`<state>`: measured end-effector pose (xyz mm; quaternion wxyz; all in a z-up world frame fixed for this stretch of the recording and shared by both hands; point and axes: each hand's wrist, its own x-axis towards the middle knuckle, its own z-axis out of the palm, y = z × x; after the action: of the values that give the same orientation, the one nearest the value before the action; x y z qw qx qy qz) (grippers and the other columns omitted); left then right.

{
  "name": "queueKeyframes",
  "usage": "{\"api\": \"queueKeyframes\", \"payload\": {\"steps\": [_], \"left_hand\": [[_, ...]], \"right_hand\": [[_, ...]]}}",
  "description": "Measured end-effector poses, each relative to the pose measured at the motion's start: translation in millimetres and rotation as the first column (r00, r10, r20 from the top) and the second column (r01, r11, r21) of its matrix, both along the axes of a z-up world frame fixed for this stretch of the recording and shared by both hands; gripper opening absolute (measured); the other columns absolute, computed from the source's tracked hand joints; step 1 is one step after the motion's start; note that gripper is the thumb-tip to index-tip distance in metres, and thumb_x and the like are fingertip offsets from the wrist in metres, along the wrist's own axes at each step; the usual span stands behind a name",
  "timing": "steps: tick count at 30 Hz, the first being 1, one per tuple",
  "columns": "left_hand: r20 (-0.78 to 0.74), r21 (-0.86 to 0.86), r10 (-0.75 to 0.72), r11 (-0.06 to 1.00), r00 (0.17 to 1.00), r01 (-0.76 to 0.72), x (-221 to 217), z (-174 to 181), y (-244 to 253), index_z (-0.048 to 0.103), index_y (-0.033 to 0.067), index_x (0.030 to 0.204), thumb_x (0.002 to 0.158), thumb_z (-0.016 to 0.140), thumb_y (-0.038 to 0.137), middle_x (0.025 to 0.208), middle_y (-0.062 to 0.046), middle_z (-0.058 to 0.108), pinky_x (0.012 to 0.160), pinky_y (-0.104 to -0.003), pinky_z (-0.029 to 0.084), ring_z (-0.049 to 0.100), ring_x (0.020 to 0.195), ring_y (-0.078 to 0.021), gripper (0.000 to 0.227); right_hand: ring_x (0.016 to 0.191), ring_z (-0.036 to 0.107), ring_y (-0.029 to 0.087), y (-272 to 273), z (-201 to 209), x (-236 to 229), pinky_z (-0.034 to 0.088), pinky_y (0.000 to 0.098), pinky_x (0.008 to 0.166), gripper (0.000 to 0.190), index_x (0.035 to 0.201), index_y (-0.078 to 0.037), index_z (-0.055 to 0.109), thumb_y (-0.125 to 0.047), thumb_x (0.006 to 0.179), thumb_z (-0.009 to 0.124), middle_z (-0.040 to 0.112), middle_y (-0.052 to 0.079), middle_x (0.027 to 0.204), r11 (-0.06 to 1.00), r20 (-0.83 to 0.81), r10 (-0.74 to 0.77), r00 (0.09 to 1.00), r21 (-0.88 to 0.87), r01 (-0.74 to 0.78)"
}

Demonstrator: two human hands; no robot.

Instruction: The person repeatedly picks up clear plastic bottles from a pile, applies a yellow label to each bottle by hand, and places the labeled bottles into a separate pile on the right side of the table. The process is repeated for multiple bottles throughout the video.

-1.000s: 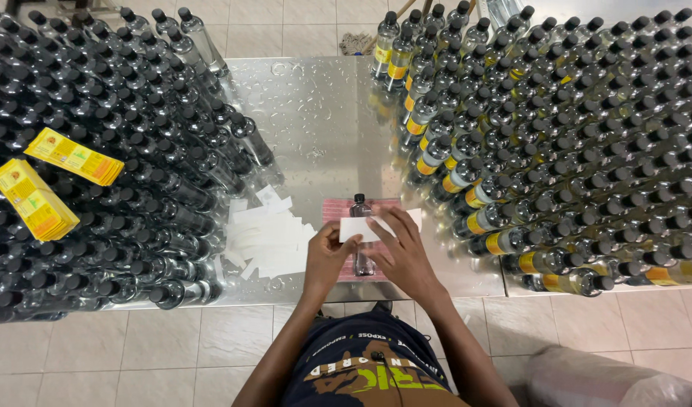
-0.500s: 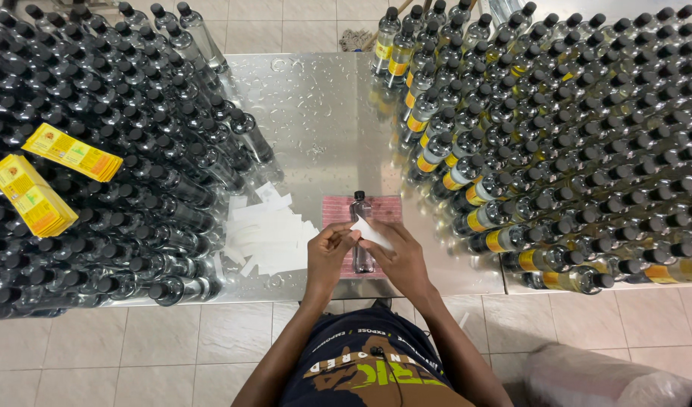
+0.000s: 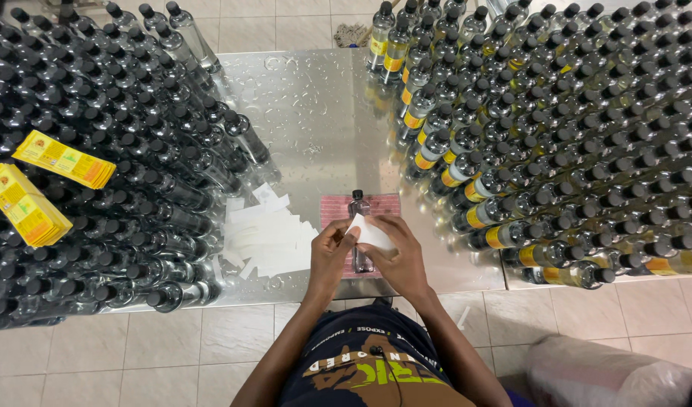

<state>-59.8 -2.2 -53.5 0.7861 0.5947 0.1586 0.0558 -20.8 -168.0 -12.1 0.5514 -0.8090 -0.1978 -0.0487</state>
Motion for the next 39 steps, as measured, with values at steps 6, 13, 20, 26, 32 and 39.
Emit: {"api": "queueKeyframes", "payload": {"steps": [6,13,20,26,32,39], "left_hand": [[0.008,0.008,-0.037,0.999,0.999,0.037,0.5,11.4,-4.1,0.081,0.0051,0.123,0.107,0.076,0.022,0.097,-0.012,0.073,0.093,-0.040,0.056,0.066,0.098,-0.0181,0.024],[0.043,0.004,-0.038,0.999,0.998,0.038,3.2,24.3,-7.0,0.077,0.0037,0.127,0.108,0.073,0.023,0.106,-0.011,0.071,0.090,-0.037,0.054,0.059,0.095,-0.0148,0.028],[0.011,-0.017,0.005,1.000,1.000,-0.005,4.8,29.6,-9.4,0.077,0.0049,0.133,0.102,0.080,0.020,0.108,-0.013,0.075,0.086,-0.035,0.054,0.058,0.088,-0.0117,0.034],[-0.021,-0.135,0.050,0.989,0.999,-0.052,5.8,6.9,-9.0,0.079,-0.0009,0.126,0.103,0.078,0.013,0.098,-0.017,0.083,0.089,-0.036,0.063,0.077,0.087,-0.0179,0.027],[-0.021,-0.132,0.070,0.989,0.997,-0.072,6.4,14.2,-9.0,0.081,0.0001,0.123,0.101,0.080,0.009,0.101,-0.018,0.084,0.088,-0.036,0.066,0.080,0.087,-0.0191,0.023],[0.036,-0.120,0.063,0.991,0.997,-0.059,7.9,-12.6,-2.7,0.081,-0.0032,0.117,0.098,0.083,0.007,0.089,-0.016,0.081,0.085,-0.036,0.067,0.081,0.084,-0.0215,0.022]], "right_hand": [[0.113,0.076,0.029,1.2,2.8,1.5,0.059,0.0448,0.097,0.047,0.131,-0.010,0.080,-0.020,0.088,0.094,0.076,0.014,0.121,0.994,-0.168,0.039,0.985,0.104,-0.022],[0.109,0.074,0.022,-4.7,-0.9,2.6,0.059,0.0424,0.101,0.043,0.128,-0.002,0.080,-0.011,0.088,0.093,0.074,0.012,0.111,0.974,-0.215,0.036,0.976,0.228,0.014],[0.093,0.066,0.014,-7.7,20.5,7.0,0.060,0.0362,0.090,0.030,0.126,0.000,0.080,-0.015,0.101,0.081,0.075,0.010,0.096,0.938,-0.430,-0.020,0.903,0.304,0.166],[0.113,0.071,0.029,-5.0,2.7,9.3,0.061,0.0431,0.098,0.035,0.131,0.001,0.075,-0.023,0.106,0.075,0.075,0.019,0.121,0.975,-0.244,-0.101,0.965,0.166,0.144],[0.130,0.068,0.042,3.8,-5.9,11.7,0.061,0.0483,0.104,0.049,0.143,0.000,0.069,-0.018,0.099,0.082,0.066,0.022,0.139,0.988,0.323,-0.012,0.946,-0.140,0.060],[0.111,0.078,0.034,2.8,-22.8,6.8,0.066,0.0414,0.094,0.037,0.135,-0.007,0.078,-0.021,0.101,0.078,0.077,0.014,0.119,0.970,0.284,0.051,0.957,-0.241,0.020]]}}
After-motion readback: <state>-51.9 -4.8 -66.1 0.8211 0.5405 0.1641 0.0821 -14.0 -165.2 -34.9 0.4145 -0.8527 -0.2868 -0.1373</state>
